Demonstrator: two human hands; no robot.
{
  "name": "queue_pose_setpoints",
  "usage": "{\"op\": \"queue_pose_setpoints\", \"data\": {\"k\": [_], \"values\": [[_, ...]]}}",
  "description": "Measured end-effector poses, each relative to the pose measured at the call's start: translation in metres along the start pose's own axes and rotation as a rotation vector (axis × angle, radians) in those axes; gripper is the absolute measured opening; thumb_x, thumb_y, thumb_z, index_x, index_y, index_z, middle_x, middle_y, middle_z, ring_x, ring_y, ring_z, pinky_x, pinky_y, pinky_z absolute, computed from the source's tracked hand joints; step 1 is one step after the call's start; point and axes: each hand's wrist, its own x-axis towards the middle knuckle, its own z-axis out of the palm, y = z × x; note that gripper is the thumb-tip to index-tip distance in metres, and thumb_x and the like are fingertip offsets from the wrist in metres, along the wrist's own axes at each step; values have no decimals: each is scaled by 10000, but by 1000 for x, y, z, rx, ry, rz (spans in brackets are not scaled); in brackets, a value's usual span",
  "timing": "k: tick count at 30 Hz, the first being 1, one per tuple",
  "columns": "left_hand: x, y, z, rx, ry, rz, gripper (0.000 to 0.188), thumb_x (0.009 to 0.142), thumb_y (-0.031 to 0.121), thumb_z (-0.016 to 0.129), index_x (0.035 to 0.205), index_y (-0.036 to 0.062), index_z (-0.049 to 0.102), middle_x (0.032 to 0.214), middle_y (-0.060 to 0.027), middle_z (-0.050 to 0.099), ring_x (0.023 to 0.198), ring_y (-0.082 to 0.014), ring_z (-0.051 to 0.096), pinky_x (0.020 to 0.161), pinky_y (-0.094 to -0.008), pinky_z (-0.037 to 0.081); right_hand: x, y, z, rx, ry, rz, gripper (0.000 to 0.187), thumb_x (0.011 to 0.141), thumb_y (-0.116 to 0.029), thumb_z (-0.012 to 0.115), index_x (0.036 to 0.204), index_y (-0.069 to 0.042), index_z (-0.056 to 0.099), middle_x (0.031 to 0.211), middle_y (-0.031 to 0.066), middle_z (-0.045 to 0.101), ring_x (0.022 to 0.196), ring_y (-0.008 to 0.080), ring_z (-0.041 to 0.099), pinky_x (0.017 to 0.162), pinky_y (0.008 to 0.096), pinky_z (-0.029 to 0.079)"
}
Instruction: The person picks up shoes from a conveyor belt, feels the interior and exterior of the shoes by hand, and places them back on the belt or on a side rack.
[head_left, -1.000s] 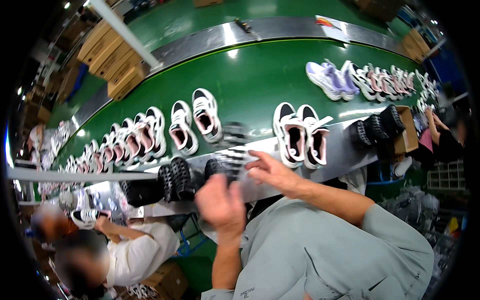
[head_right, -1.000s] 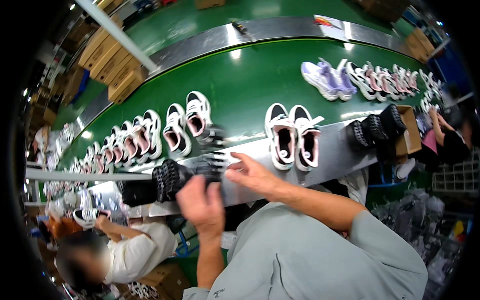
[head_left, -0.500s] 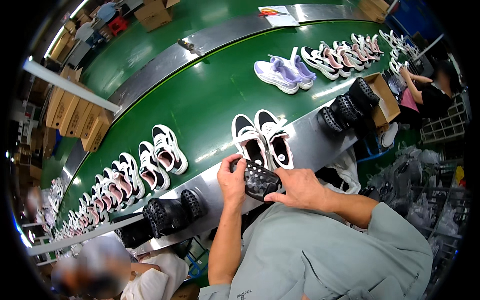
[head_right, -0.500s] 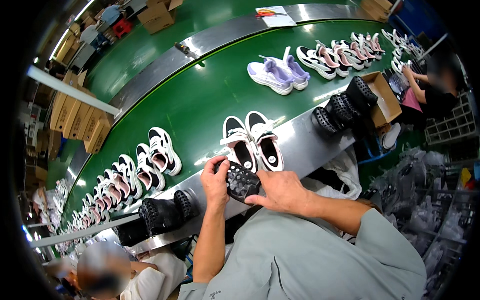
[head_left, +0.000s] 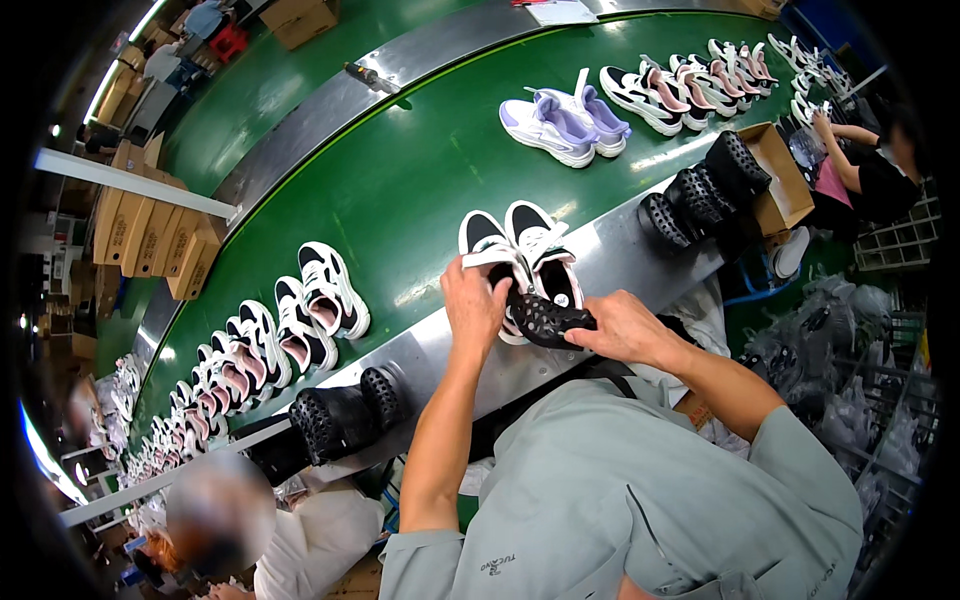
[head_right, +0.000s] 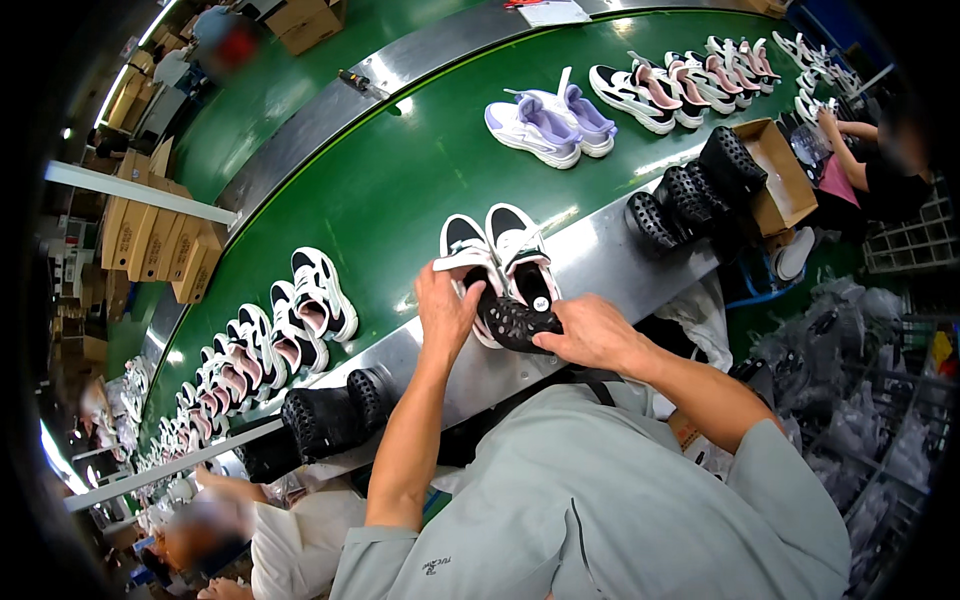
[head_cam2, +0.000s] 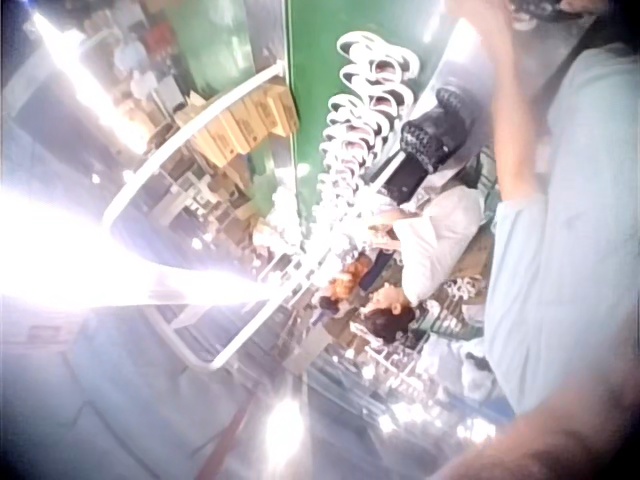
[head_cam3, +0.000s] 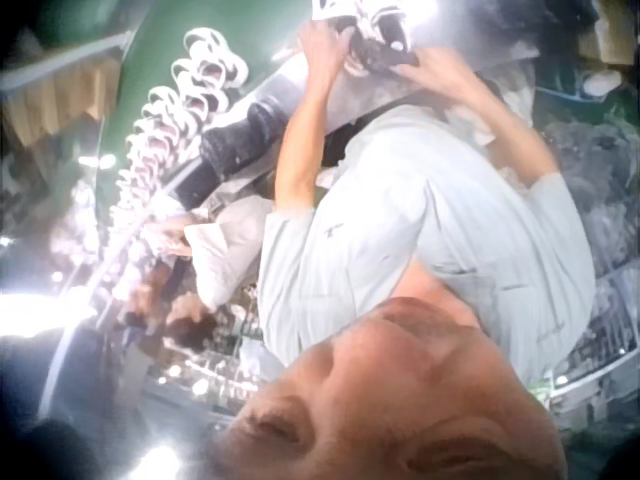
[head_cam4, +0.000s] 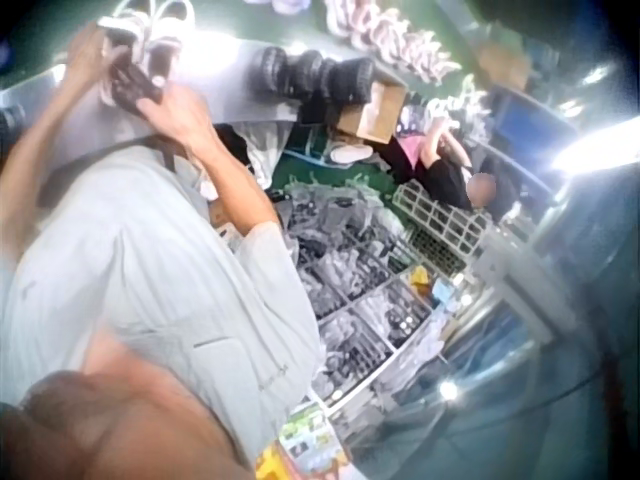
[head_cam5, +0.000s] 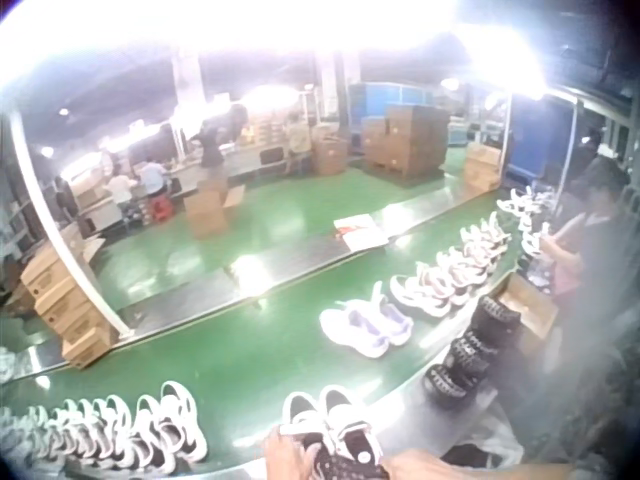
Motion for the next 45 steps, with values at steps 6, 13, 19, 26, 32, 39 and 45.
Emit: {"op": "queue_pose_setpoints", "data": {"k": [6, 13, 19, 26, 32, 39, 45], "values": [[7, -32, 6, -195, -92, -49, 142, 878, 86, 633, 960, -26, 664, 877, -240, 648, 888, -432, 597, 817, -504, 483, 24, -20, 0, -85, -61, -4, 429, 822, -338, 724, 802, 87, 672, 750, 300, 656, 738, 465, 666, 714, 515, 534], [-13, -30, -4, -483, -405, -240, 146, 919, 102, 629, 866, -27, 588, 760, -189, 610, 699, -275, 565, 661, -398, 475, 74, 8, 112, -376, 209, -253, 278, 862, -143, 644, 1027, 73, 583, 895, 235, 703, 747, 415, 702, 715, 497, 569], [-25, -38, -20, -481, -410, -280, 133, 938, 107, 622, 890, -18, 624, 724, -136, 594, 674, -195, 520, 639, -352, 461, 51, 6, 106, -355, 326, -414, 291, 823, -184, 747, 1024, -20, 615, 919, 172, 661, 870, 327, 670, 683, 428, 548], [-27, -33, -30, -596, -383, -382, 289, 916, 245, 639, 886, -38, 688, 746, -178, 685, 675, -207, 619, 649, -353, 508, 76, 9, 148, -423, 375, -435, 167, 857, -214, 665, 935, -66, 669, 801, 137, 700, 713, 332, 688, 571, 451, 541], [-98, -23, -6, -380, -201, -433, 671, 803, 266, 759, 1357, -13, 504, 1072, -210, 673, 937, -384, 665, 839, -438, 528, 67, 42, 135, -350, 688, -511, 318, 874, -288, 706, 997, -6, 625, 885, 207, 689, 779, 393, 693, 689, 466, 551], [-128, 0, -10, -503, -234, -830, 680, 859, 172, 715, 1441, 2, 407, 1128, -269, 674, 1027, -420, 669, 865, -473, 524, 78, 36, 143, 215, 8, -146, 591, 778, -440, 786, 1029, 77, 646, 882, 249, 697, 779, 397, 685, 711, 461, 527], [-106, -7, 0, -201, -223, -711, 656, 830, 120, 711, 1415, -18, 445, 1051, -280, 676, 995, -441, 661, 857, -495, 519, 62, 16, 132, -87, 230, -224, 518, 822, -242, 744, 1166, 55, 495, 1086, 266, 639, 996, 403, 653, 837, 494, 527]]}}
